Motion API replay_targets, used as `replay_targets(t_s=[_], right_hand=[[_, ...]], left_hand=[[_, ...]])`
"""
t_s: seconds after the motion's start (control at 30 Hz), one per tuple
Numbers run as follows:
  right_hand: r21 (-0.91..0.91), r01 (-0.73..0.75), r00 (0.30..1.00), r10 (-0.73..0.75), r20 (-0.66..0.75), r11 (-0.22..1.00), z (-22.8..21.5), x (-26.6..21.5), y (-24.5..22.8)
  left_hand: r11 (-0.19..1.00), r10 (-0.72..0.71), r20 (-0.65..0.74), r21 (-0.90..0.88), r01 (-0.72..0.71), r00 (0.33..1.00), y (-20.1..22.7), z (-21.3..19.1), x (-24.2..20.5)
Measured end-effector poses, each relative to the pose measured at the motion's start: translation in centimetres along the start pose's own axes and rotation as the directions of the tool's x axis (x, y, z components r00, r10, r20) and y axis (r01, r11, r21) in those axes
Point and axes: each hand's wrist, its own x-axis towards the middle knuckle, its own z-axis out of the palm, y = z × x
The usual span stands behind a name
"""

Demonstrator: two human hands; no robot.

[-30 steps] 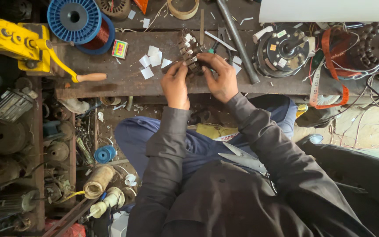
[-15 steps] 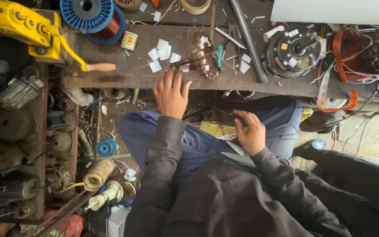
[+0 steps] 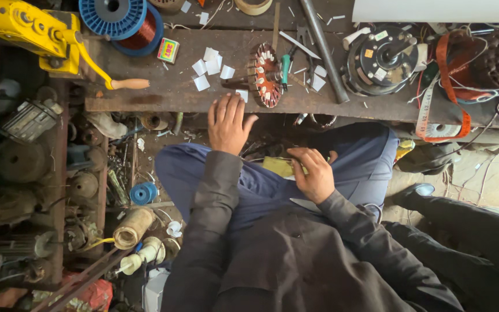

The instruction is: The person sits on the floor and assembles a motor stator by inserting small white insulating pieces into its slots. They use a metal rod to tap the pieces into place and occasionally adjust the stator on the workbench.

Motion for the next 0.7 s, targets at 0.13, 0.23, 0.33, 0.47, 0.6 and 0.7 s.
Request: replay_targets(t_s=[0.13,0.23,0.33,0.47,0.6,0.7], right_hand=[[0.020,0.116,0.993,-0.116,-0.014,0.993,-0.1,2.6,-1.1],[0.064,0.116,0.993,-0.113,-0.044,0.991,-0.2,4.2,-2.1],[0.259,-0.034,0.998,0.046,-0.040,0.965,0.0,4.5,-2.3],[0.545,-0.325,0.946,0.270,0.180,0.773,0.1,2.9,-1.3],[0.309,-0.182,0.983,0.183,0.029,0.933,-0.5,1.2,-1.0],[0.170,0.064,0.998,-0.063,-0.010,0.983,-1.7,0.8,-1.1]], left_hand=[[0.993,0.091,0.009,-0.076,-0.091,0.996,-0.5,0.4,-0.2],[0.969,0.026,-0.068,-0.245,-0.042,0.997,0.9,-1.5,0.1],[0.756,-0.296,0.037,-0.602,0.258,0.954,4.5,-3.9,-1.2],[0.009,-0.490,0.496,-0.820,0.573,0.717,8.7,-5.2,-4.4],[-0.126,-0.416,0.594,-0.787,0.604,0.688,10.1,-5.6,-5.7],[-0.132,-0.383,0.622,-0.768,0.626,0.683,10.8,-5.9,-5.9]])
